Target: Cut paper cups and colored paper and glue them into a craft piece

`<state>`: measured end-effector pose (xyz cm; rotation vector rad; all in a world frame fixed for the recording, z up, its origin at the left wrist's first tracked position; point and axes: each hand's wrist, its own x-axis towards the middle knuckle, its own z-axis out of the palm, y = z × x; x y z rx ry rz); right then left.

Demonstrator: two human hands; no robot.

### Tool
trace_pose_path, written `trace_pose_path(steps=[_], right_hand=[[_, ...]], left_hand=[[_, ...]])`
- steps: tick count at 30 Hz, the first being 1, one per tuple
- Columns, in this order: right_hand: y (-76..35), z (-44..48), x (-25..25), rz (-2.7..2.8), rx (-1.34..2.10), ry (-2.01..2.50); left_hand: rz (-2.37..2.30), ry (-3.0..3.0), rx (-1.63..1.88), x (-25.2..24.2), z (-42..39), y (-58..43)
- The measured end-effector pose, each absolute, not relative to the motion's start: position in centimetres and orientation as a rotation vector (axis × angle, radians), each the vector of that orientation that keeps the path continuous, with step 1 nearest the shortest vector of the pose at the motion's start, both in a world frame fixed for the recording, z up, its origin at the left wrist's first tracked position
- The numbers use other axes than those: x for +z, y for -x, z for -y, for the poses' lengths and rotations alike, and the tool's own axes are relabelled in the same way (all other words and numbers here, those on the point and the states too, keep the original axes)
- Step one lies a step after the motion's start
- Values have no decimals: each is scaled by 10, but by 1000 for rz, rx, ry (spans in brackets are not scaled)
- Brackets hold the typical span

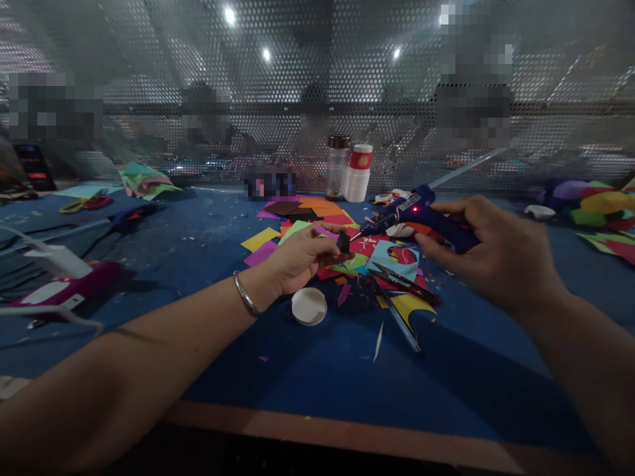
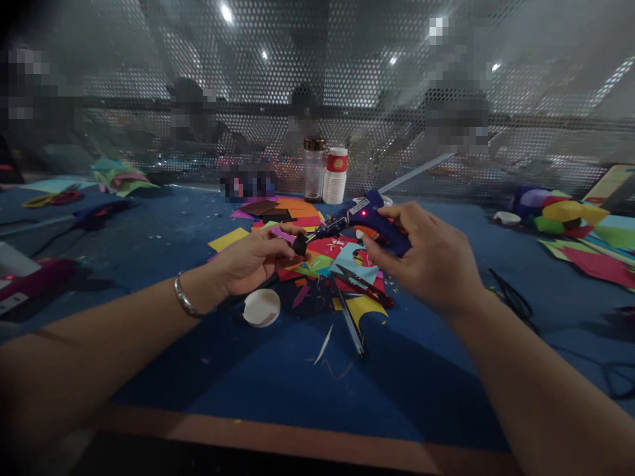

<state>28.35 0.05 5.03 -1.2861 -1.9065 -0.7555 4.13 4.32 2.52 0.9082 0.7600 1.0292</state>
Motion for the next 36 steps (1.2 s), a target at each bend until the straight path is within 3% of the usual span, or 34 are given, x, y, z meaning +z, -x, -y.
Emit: trace_pose_path(steps=[15, 36], right_hand=[[-282, -3, 47, 1935, -800, 1213], [-282, 2, 50, 1972, -605, 1334]], left_hand=[[-767, -927, 1008, 24, -42, -41], [-801, -898, 1004, 27, -41, -44]])
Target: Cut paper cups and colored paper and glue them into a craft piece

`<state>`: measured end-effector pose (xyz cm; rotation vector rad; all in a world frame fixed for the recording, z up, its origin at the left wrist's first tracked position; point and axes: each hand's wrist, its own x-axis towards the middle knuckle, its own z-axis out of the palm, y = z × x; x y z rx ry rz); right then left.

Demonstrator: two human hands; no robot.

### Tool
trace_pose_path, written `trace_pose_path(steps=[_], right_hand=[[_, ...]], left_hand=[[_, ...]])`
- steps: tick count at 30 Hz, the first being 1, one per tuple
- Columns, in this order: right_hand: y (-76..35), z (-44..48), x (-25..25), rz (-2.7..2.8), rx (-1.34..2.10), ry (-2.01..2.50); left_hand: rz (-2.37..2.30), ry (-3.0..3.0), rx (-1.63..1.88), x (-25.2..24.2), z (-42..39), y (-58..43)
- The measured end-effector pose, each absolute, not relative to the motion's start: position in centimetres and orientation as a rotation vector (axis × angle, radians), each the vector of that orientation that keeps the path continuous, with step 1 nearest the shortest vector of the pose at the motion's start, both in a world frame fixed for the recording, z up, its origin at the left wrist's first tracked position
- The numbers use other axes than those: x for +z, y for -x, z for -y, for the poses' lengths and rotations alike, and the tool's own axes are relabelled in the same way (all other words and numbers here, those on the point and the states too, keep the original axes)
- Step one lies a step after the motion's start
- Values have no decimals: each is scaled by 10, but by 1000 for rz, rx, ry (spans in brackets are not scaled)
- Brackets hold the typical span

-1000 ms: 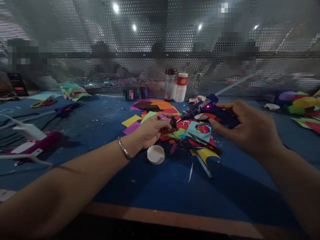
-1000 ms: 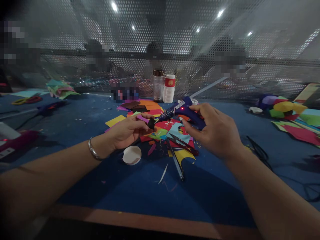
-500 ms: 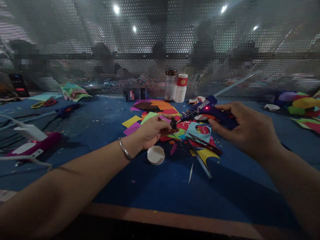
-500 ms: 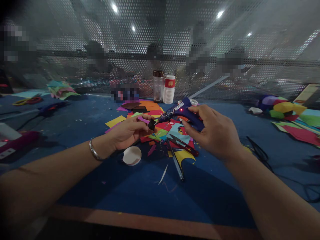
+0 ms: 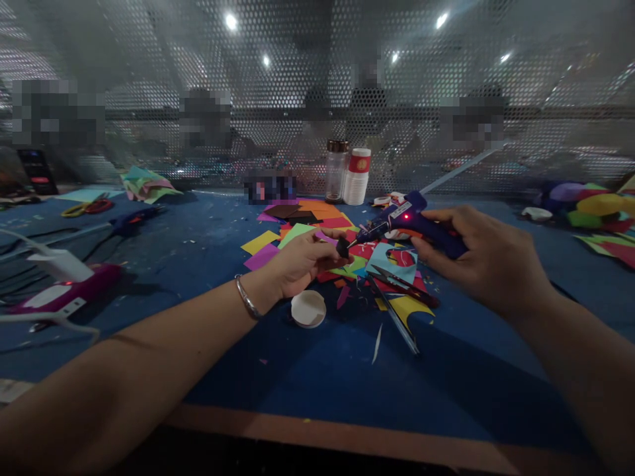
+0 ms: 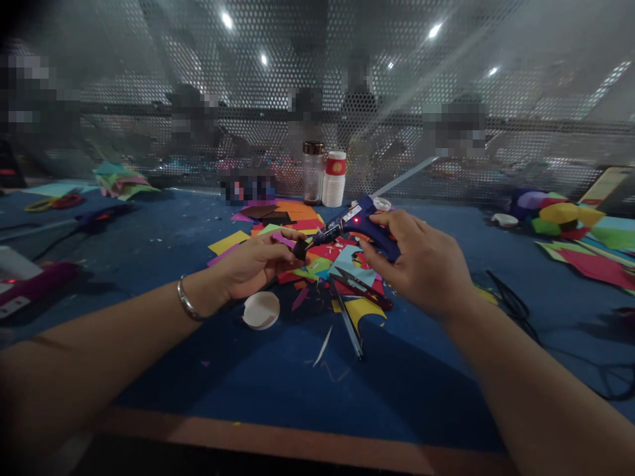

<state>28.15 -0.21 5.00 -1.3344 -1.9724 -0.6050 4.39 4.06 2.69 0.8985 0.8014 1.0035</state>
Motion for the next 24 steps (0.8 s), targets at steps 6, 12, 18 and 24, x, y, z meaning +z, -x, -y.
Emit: trace_pose_path(steps=[6, 12, 18, 24], right_hand=[[-281, 2, 50, 1966, -645, 1317], [-280, 3, 50, 1972, -613, 1317], [-280, 2, 50, 1967, -618, 1336], [-279, 2, 49, 1961, -677, 1334]], left_hand=[[-800, -894, 1000, 26, -41, -45], [-786, -891, 1007, 26, -41, -44], [-805, -892, 1005, 26, -41, -45], [-803, -954, 1014, 23, -42, -44]])
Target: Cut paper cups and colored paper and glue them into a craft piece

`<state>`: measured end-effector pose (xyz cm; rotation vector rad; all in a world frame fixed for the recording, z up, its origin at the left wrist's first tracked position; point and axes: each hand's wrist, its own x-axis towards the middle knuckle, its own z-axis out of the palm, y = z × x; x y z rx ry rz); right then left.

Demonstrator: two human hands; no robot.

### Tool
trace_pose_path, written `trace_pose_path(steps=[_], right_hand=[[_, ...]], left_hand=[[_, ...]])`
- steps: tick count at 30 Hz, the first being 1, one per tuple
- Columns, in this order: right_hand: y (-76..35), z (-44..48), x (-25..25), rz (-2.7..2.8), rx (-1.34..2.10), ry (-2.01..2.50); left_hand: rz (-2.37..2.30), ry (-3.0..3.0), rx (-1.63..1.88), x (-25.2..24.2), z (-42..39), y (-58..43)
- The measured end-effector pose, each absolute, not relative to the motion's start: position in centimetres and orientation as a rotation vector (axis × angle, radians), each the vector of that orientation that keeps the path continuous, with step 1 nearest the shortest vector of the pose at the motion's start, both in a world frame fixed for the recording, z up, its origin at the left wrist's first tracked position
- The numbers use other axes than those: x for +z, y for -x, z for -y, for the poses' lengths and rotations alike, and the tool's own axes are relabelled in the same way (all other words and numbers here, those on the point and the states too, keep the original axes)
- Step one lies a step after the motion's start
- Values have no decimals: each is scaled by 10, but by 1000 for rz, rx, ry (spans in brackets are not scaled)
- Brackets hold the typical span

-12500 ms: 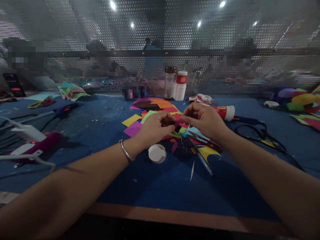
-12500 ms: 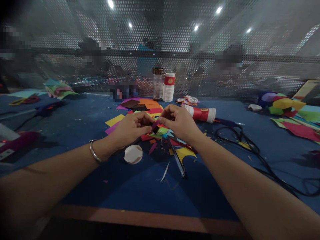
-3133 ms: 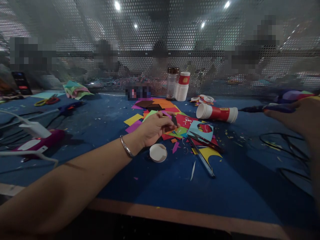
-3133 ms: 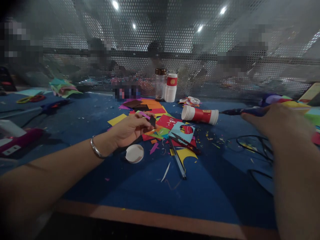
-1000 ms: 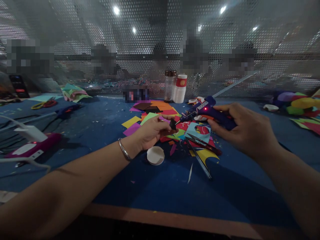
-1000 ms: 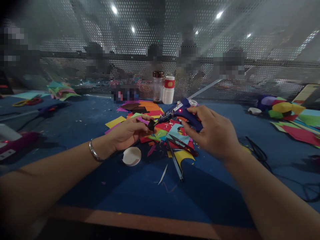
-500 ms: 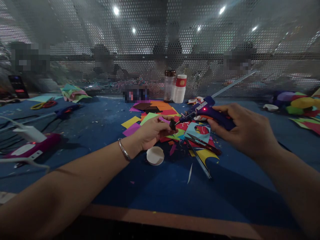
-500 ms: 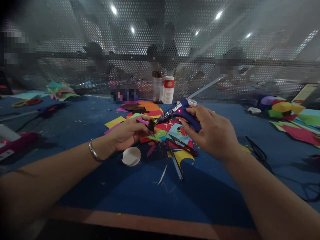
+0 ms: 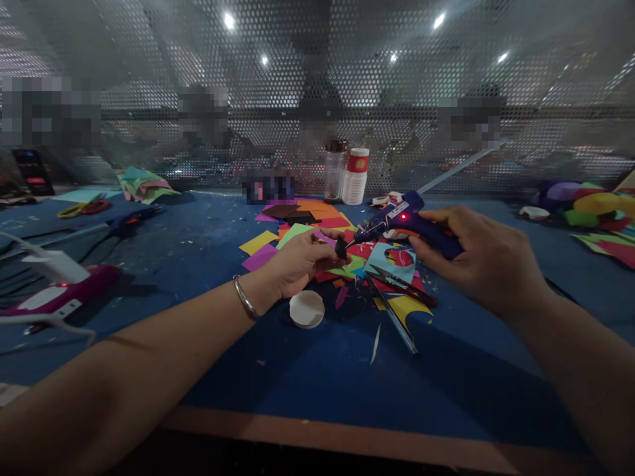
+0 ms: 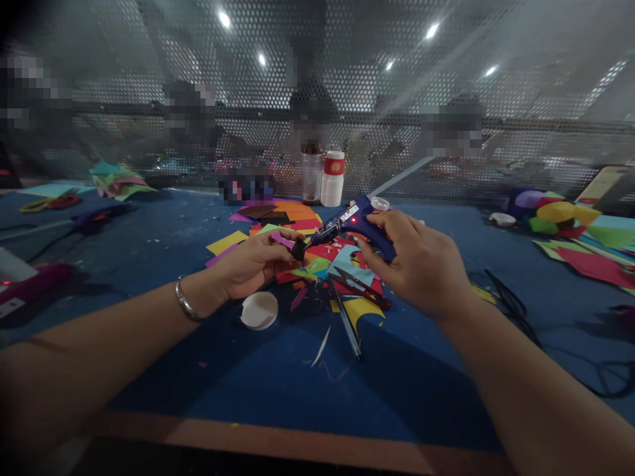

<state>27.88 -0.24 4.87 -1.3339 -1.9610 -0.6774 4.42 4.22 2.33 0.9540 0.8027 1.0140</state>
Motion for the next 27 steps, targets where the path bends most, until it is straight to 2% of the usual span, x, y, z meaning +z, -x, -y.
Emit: trace_pose_path(steps=[16, 27], right_hand=[[-273, 5, 46, 1922, -773, 1307], [-298, -3, 62, 1612, -738, 1493]], left_hand=[[-765, -1051, 1116, 20, -43, -43], [-781, -930, 1144, 24, -44, -41]])
